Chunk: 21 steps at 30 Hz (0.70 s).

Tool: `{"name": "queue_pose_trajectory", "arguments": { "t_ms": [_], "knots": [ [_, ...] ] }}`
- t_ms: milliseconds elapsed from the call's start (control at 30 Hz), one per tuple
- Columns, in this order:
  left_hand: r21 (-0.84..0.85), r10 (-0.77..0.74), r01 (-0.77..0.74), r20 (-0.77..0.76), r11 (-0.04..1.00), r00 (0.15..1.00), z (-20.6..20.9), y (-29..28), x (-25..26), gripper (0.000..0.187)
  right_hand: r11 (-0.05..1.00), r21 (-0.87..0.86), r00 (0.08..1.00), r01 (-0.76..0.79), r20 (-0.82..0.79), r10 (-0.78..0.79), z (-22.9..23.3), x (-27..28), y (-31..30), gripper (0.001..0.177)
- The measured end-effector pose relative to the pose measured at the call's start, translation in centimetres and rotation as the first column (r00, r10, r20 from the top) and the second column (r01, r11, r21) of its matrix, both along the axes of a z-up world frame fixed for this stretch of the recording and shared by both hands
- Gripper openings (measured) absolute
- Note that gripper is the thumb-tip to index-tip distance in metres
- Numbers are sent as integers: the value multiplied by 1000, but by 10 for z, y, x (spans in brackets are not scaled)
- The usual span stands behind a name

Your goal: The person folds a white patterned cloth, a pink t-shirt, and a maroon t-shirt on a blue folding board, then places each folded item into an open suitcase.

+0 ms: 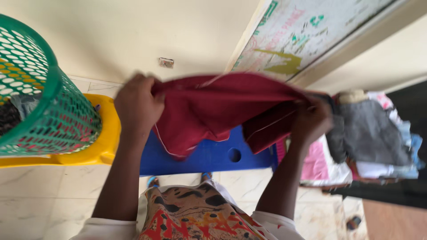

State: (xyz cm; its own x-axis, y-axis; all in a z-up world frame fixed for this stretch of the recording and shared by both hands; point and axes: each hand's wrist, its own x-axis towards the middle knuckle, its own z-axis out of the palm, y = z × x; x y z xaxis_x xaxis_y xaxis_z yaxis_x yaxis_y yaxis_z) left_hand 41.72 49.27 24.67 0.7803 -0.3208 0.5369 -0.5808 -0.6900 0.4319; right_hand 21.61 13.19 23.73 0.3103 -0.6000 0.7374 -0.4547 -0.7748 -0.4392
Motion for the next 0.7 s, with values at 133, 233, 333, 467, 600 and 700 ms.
{"name": "queue_pose_trajectory", "arguments": {
  "t_ms": [133, 233, 333, 467, 600, 700],
  "knots": [
    [-417, -157, 176, 79, 892, 984, 71, -25, -9, 33, 952, -20, 927, -307, 218, 303, 56, -8, -42, 24],
    [-568, -335, 279, 7, 775, 942, 105, -24, -23, 29, 774, 178, 776, -608, 338, 532, 77, -17, -75, 12],
    [-589, -333, 189, -146, 786, 931, 121, -18, -46, 31, 665, 219, 690, -714, 380, 616, 86, -30, -94, 13],
    [-670, -294, 168, -79, 723, 952, 109, -3, -53, 36, 611, 109, 575, -784, 499, 649, 99, -26, -113, 16],
    [-486, -114, 182, 167, 855, 979, 68, -18, 4, 27, 688, 60, 687, -724, 155, 710, 96, 36, -141, 24],
    [-323, 29, 88, 340, 942, 940, 45, -59, 80, 12, 842, -118, 842, -526, 70, 535, 79, 104, -161, 32]
  ]
}}
